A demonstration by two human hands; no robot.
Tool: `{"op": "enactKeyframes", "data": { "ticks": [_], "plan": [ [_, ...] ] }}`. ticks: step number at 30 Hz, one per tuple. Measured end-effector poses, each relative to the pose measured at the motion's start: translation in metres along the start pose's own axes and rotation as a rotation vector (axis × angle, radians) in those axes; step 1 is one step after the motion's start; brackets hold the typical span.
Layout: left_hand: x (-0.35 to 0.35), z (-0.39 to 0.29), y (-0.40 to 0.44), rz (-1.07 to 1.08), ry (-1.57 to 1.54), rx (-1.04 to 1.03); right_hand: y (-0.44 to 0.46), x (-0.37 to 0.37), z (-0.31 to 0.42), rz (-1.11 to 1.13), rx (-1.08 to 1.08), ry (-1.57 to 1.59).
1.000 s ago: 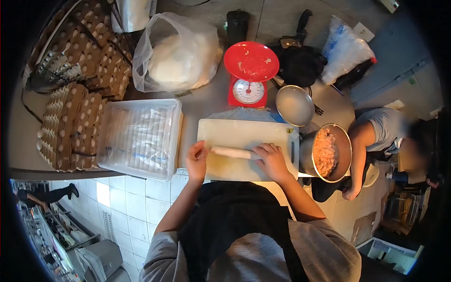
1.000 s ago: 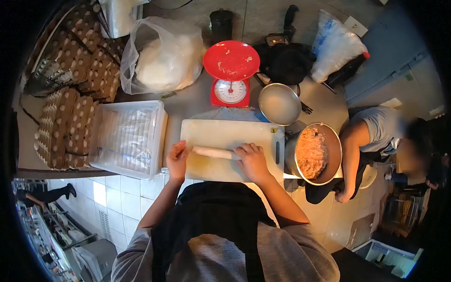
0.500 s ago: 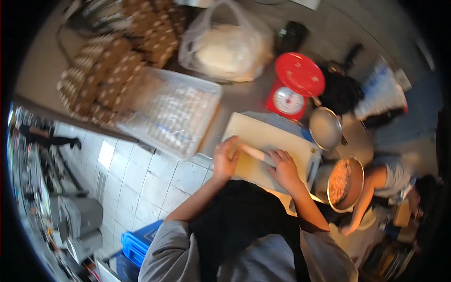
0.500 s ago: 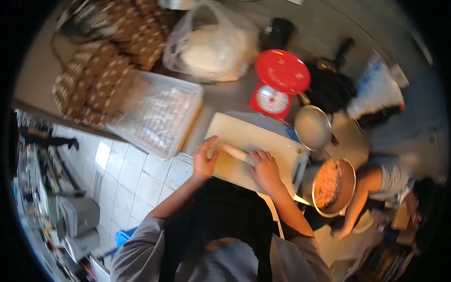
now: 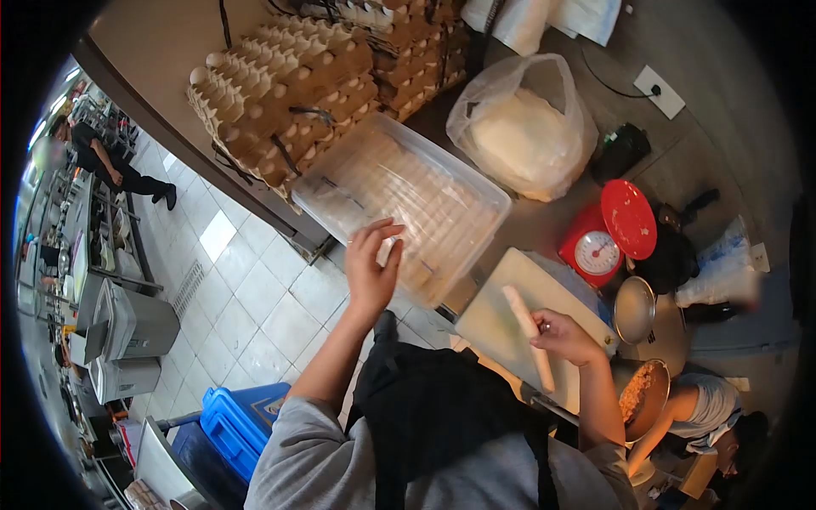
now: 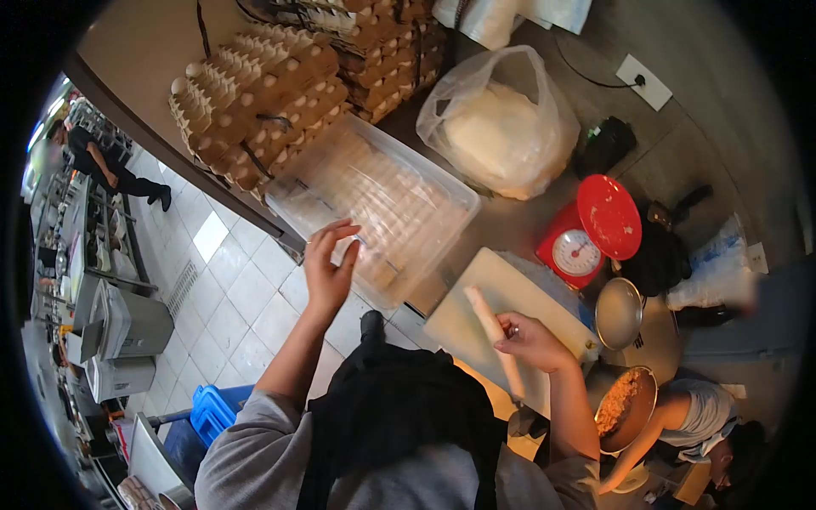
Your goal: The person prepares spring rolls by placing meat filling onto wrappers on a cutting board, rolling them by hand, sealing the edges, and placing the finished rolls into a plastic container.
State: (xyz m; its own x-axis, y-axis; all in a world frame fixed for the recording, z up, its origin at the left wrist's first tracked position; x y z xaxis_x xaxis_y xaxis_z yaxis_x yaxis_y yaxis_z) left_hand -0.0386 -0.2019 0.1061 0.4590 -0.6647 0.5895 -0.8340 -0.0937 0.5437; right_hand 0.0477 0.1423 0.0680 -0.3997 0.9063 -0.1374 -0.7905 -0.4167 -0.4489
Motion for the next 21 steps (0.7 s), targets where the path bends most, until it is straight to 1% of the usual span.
{"op": "enactKeyframes", "data": {
  "ticks": [1, 3, 6, 8, 10, 12, 13, 14, 16, 17, 18, 21],
  "plan": [
    [0.008, 0.017, 0.006, -0.012, 0.026, 0.016, 0.007, -0.009, 0.018, 0.027, 0.008, 0.1],
    [0.024, 0.046, 0.017, -0.007, 0.039, 0.033, 0.041, -0.03, 0.056, 0.023, 0.115, 0.174],
    [0.045, 0.076, 0.03, 0.016, 0.046, 0.028, 0.12, -0.08, 0.123, -0.013, 0.214, 0.283],
    [0.058, 0.093, 0.038, 0.002, 0.034, -0.006, 0.185, -0.112, 0.154, -0.062, 0.208, 0.358],
    [0.07, 0.109, 0.043, -0.04, -0.012, 0.003, 0.255, -0.14, 0.173, -0.072, 0.155, 0.396],
    [0.08, 0.121, 0.047, -0.098, -0.017, -0.027, 0.325, -0.162, 0.172, -0.198, 0.175, 0.478],
    [0.084, 0.124, 0.047, -0.095, -0.027, -0.052, 0.357, -0.167, 0.165, -0.205, 0.16, 0.51],
    [0.089, 0.126, 0.047, -0.093, -0.035, -0.077, 0.372, -0.179, 0.165, -0.322, 0.102, 0.512],
    [0.092, 0.132, 0.046, -0.077, -0.056, -0.152, 0.414, -0.185, 0.142, -0.412, 0.086, 0.556],
    [0.094, 0.131, 0.048, -0.041, -0.065, -0.201, 0.429, -0.19, 0.133, -0.457, 0.074, 0.579],
    [0.092, 0.132, 0.049, -0.016, -0.064, -0.244, 0.428, -0.203, 0.135, -0.54, 0.113, 0.57],
    [0.087, 0.133, 0.062, 0.107, -0.05, -0.33, 0.448, -0.206, 0.12, -0.623, 0.163, 0.45]
  ]
}}
Point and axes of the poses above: each hand's wrist, its own y-axis towards the middle knuckle, its own x-axis out of the back of the hand, z = x × y, the point moved 3 cm from there along y, towards the middle knuckle, and after that the axes turned 9 degrees about y, right-handed, at the moved point
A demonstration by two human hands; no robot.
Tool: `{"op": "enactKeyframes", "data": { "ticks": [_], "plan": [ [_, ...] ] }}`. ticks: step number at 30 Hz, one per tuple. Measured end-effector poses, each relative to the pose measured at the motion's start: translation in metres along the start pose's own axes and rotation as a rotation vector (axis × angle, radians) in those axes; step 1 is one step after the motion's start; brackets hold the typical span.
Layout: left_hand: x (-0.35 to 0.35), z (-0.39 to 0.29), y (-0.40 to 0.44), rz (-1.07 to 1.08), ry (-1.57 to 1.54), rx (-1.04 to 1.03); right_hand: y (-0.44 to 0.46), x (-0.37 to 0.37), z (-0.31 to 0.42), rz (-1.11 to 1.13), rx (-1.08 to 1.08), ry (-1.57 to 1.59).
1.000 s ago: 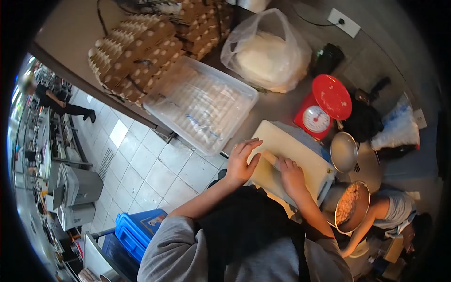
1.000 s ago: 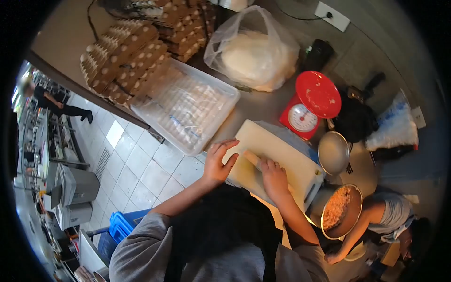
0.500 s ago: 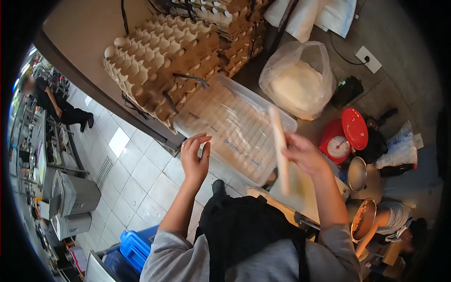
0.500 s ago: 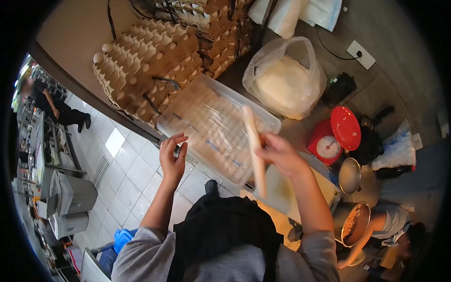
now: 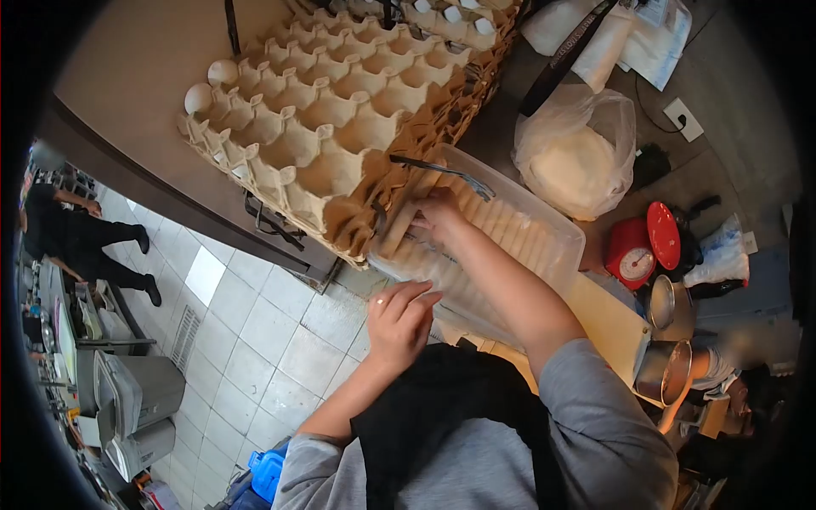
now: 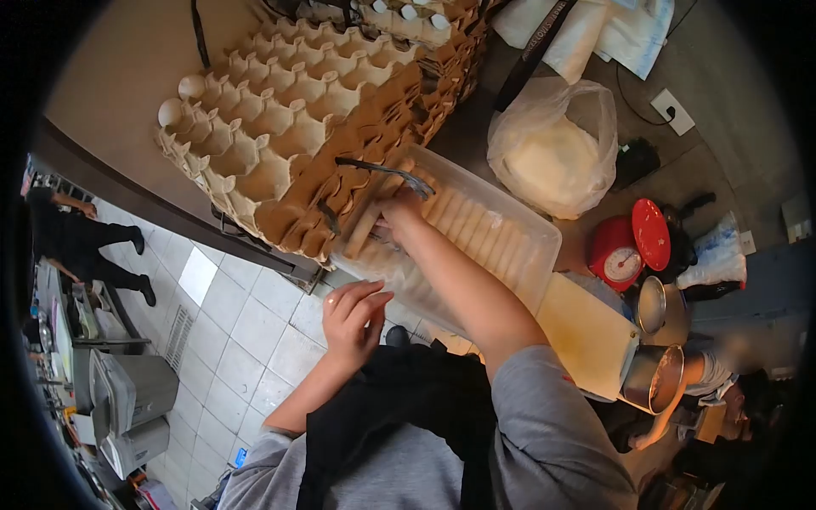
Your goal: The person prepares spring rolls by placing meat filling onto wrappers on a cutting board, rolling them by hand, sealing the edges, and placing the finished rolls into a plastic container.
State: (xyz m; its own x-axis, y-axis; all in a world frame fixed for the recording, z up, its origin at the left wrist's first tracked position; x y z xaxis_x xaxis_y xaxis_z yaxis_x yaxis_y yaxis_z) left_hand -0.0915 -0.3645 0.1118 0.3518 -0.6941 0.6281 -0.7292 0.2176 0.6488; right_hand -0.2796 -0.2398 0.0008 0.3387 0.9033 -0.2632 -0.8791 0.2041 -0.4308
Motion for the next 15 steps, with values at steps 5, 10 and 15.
{"op": "enactKeyframes", "data": {
  "ticks": [5, 10, 15],
  "plan": [
    [-0.028, 0.031, 0.023, 0.244, 0.145, -0.088, -0.023, 0.003, 0.028, 0.142, -0.078, -0.445],
    [-0.064, 0.07, 0.05, 0.619, 0.572, -0.121, -0.041, -0.004, 0.064, 0.11, -0.064, -0.587],
    [-0.068, 0.074, 0.054, 0.624, 0.601, -0.177, -0.014, 0.002, 0.067, 0.083, -0.065, -0.614]
  ]
}}
Point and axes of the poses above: each hand's wrist, its own y-axis towards the middle knuckle, its own x-axis out of the back of the hand, z = x × y, the point moved 3 cm from there along y, towards the middle knuckle, and after that the axes turned 9 degrees about y, right-handed, at the moved point
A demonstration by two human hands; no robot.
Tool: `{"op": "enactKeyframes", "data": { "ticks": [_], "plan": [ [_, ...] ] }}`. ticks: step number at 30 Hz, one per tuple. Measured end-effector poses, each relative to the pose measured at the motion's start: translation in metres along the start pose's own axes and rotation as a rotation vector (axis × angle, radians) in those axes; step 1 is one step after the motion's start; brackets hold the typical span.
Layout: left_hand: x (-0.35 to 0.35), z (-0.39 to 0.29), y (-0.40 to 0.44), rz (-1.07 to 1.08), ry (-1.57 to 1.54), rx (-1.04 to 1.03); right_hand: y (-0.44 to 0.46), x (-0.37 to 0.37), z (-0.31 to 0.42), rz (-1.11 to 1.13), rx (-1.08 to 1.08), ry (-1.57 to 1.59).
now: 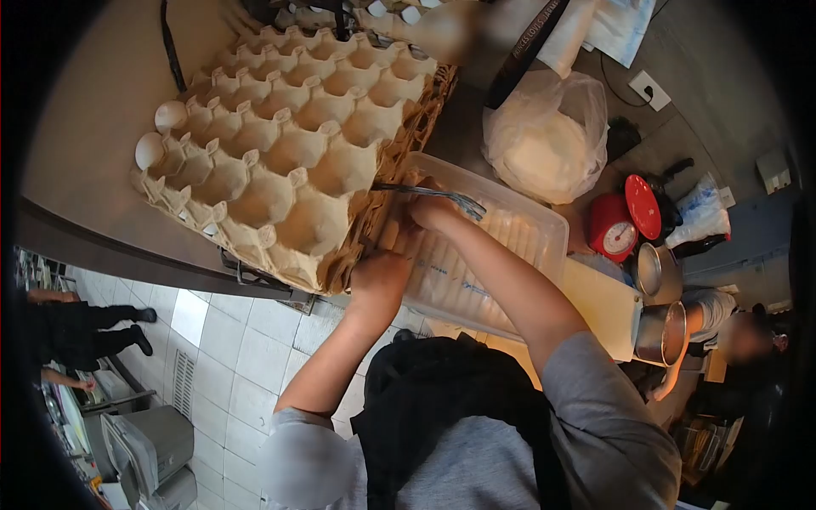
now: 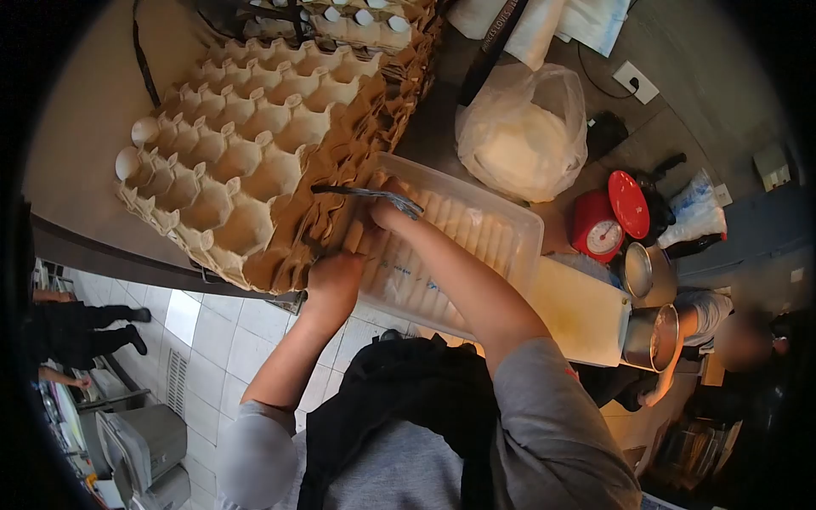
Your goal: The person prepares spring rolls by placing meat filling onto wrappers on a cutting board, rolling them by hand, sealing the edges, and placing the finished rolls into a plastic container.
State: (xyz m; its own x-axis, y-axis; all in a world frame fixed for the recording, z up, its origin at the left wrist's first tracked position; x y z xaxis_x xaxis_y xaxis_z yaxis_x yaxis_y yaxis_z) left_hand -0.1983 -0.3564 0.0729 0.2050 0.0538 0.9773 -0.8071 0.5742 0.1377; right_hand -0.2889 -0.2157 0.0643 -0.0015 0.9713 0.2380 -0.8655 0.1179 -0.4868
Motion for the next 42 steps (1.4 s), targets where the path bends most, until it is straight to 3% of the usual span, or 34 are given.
{"op": "enactKeyframes", "data": {
  "ticks": [3, 5, 6, 8, 9, 10, 13, 15, 18, 21, 22, 25, 29, 32, 35, 41, 42],
  "plan": [
    [-0.007, 0.001, -0.002, -0.03, -0.003, 0.019, 0.009, -0.007, -0.007, -0.121, 0.056, 0.029],
    [-0.004, -0.002, -0.002, 0.025, -0.003, 0.064, 0.018, -0.007, -0.018, 0.045, 0.008, 0.126],
    [0.002, -0.003, -0.002, -0.053, 0.01, 0.06, 0.02, -0.003, -0.022, 0.122, -0.012, 0.175],
    [0.009, -0.003, -0.001, -0.156, -0.02, 0.052, 0.015, 0.014, -0.029, 0.037, 0.194, 0.129],
    [0.009, -0.002, -0.001, -0.175, -0.06, 0.049, -0.006, 0.028, -0.02, 0.064, 0.163, 0.245],
    [0.002, 0.001, -0.006, -0.121, -0.147, 0.055, -0.027, 0.043, -0.01, 0.086, 0.129, 0.361],
    [0.005, -0.002, -0.015, -0.098, -0.335, 0.069, -0.037, 0.116, -0.021, -0.067, 0.382, 0.398],
    [0.015, -0.01, -0.017, -0.151, -0.435, 0.06, -0.027, 0.174, -0.044, -0.257, 0.52, 0.281],
    [0.027, -0.033, -0.021, -0.233, -0.569, 0.034, -0.022, 0.256, -0.065, -0.467, 0.782, -0.344],
    [0.036, -0.055, -0.022, -0.269, -0.608, 0.029, -0.003, 0.297, -0.083, -0.497, 0.806, -0.668],
    [0.039, -0.062, -0.022, -0.274, -0.591, 0.031, 0.01, 0.304, -0.09, -0.543, 0.689, -0.715],
    [0.041, -0.081, -0.025, -0.284, -0.549, 0.081, 0.041, 0.319, -0.095, -0.855, 0.591, -0.695],
    [0.047, -0.106, -0.035, -0.267, -0.524, 0.181, 0.046, 0.339, -0.073, -0.723, 0.212, -0.444],
    [0.048, -0.125, -0.038, -0.2, -0.516, 0.283, 0.097, 0.364, -0.097, -1.064, 0.381, -0.401],
    [0.053, -0.144, -0.04, -0.248, -0.506, 0.367, 0.059, 0.374, -0.068, -0.801, 0.196, -0.275],
    [0.052, -0.179, -0.04, -0.343, -0.497, 0.394, 0.074, 0.387, -0.064, -0.465, 0.331, -0.183],
    [0.055, -0.185, -0.039, -0.36, -0.529, 0.389, 0.069, 0.383, -0.058, -0.463, 0.441, -0.093]
  ]
}}
Point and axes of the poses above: each hand's wrist, its own y-axis towards the middle knuckle, its own x-axis out of the back of the hand, z = x × y, the point moved 3 cm from there along y, towards the middle knuckle, and after that the axes turned 9 degrees about y, right-handed, at the moved point
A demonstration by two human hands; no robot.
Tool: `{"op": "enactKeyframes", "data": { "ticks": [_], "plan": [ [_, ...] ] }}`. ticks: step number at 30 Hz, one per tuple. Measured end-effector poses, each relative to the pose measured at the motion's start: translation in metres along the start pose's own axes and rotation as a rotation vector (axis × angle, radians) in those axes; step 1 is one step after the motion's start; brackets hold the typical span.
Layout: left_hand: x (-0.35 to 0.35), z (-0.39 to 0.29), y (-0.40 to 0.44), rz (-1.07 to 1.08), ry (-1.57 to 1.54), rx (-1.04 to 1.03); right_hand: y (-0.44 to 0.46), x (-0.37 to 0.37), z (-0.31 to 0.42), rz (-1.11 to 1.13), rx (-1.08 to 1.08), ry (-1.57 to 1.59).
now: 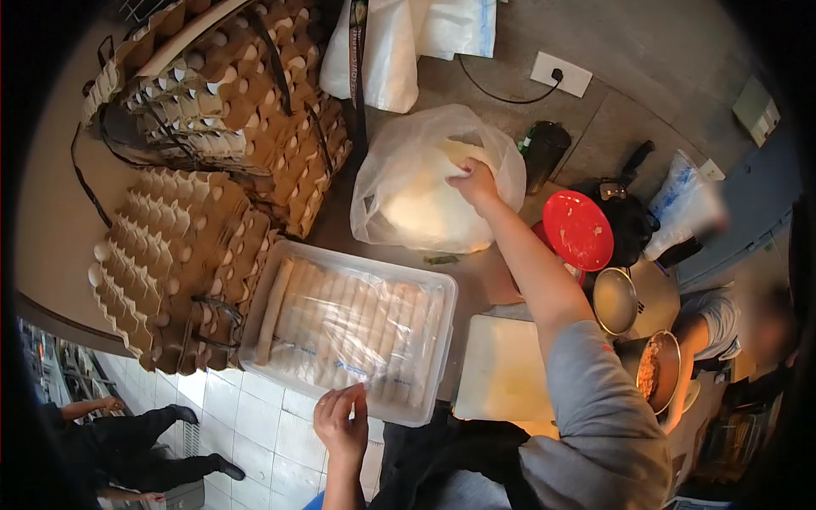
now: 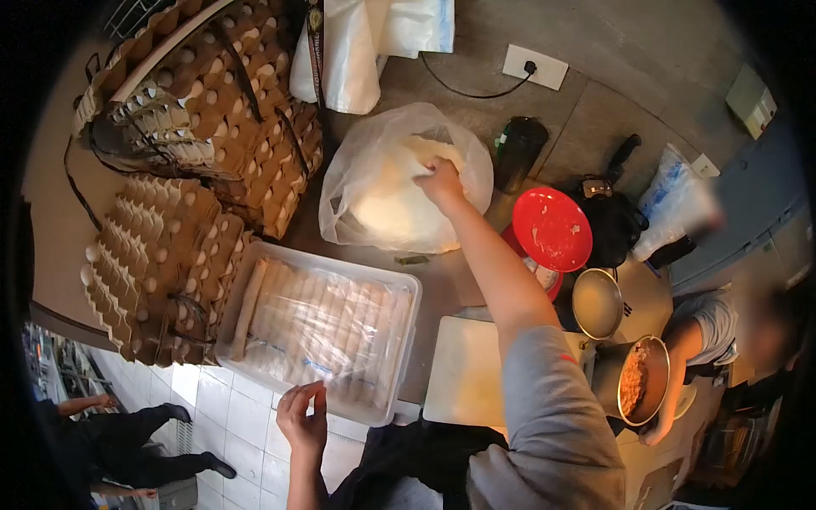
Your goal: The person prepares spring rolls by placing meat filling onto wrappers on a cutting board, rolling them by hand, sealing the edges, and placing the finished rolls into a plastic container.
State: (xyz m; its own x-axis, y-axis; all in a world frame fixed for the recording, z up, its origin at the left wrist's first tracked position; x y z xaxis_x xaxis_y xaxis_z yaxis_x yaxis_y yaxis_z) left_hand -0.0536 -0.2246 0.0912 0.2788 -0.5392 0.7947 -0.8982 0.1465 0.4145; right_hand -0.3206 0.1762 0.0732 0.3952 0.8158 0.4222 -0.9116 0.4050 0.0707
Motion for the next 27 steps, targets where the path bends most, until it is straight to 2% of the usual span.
{"op": "enactKeyframes", "data": {
  "ticks": [2, 4, 6, 7, 8, 10, 13, 16, 19, 22, 23, 24, 27],
  "plan": [
    [0.001, -0.016, 0.001, -0.015, -0.073, -0.008, -0.008, -0.001, 0.017, -0.054, 0.165, 0.218],
    [0.0, -0.032, 0.004, 0.074, -0.286, 0.018, -0.05, 0.027, 0.073, 0.085, 0.142, 0.305],
    [-0.01, -0.042, 0.001, 0.226, -0.561, 0.082, -0.104, 0.062, 0.118, 0.197, 0.152, 0.571],
    [-0.02, -0.049, -0.002, 0.382, -0.794, 0.214, -0.125, 0.081, 0.131, 0.246, 0.151, 0.592],
    [-0.035, -0.056, -0.008, 0.55, -1.164, 0.324, -0.148, 0.099, 0.14, 0.286, 0.145, 0.615],
    [-0.062, -0.081, -0.007, 0.687, -1.71, 0.409, -0.194, 0.131, 0.151, 0.35, 0.11, 0.66],
    [-0.082, -0.123, -0.004, 1.069, -2.156, 0.747, -0.254, 0.176, 0.127, 0.304, 0.034, 0.621],
    [-0.099, -0.141, -0.019, 1.263, -2.062, 1.01, -0.31, 0.207, 0.06, 0.186, -0.116, 0.432],
    [-0.158, -0.151, -0.05, 1.098, -1.845, 0.716, -0.358, 0.217, -0.021, 0.047, -0.275, 0.243],
    [-0.21, -0.139, -0.057, 1.128, -1.199, 0.419, -0.398, 0.22, -0.11, -0.056, -0.36, 0.173],
    [-0.217, -0.138, -0.058, 1.045, -1.124, 0.365, -0.407, 0.223, -0.138, -0.086, -0.372, 0.156],
    [-0.224, -0.139, -0.056, 0.955, -1.054, 0.309, -0.419, 0.219, -0.159, -0.103, -0.342, 0.217],
    [-0.219, -0.146, -0.047, 0.772, -0.805, 0.194, -0.445, 0.211, -0.168, -0.162, -0.309, 0.05]
  ]
}}
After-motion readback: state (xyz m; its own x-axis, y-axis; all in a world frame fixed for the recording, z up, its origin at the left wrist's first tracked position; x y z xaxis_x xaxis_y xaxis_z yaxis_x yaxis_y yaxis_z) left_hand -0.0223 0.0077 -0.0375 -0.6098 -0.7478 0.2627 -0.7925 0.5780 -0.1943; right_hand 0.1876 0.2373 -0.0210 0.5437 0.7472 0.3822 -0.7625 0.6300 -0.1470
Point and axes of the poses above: each hand's wrist, its own y-axis towards the middle knuckle, its own x-axis out of the back of the hand, z = x × y, the point moved 3 cm from there along y, towards the middle knuckle, and after that the axes turned 9 degrees about y, right-handed, at the moved point
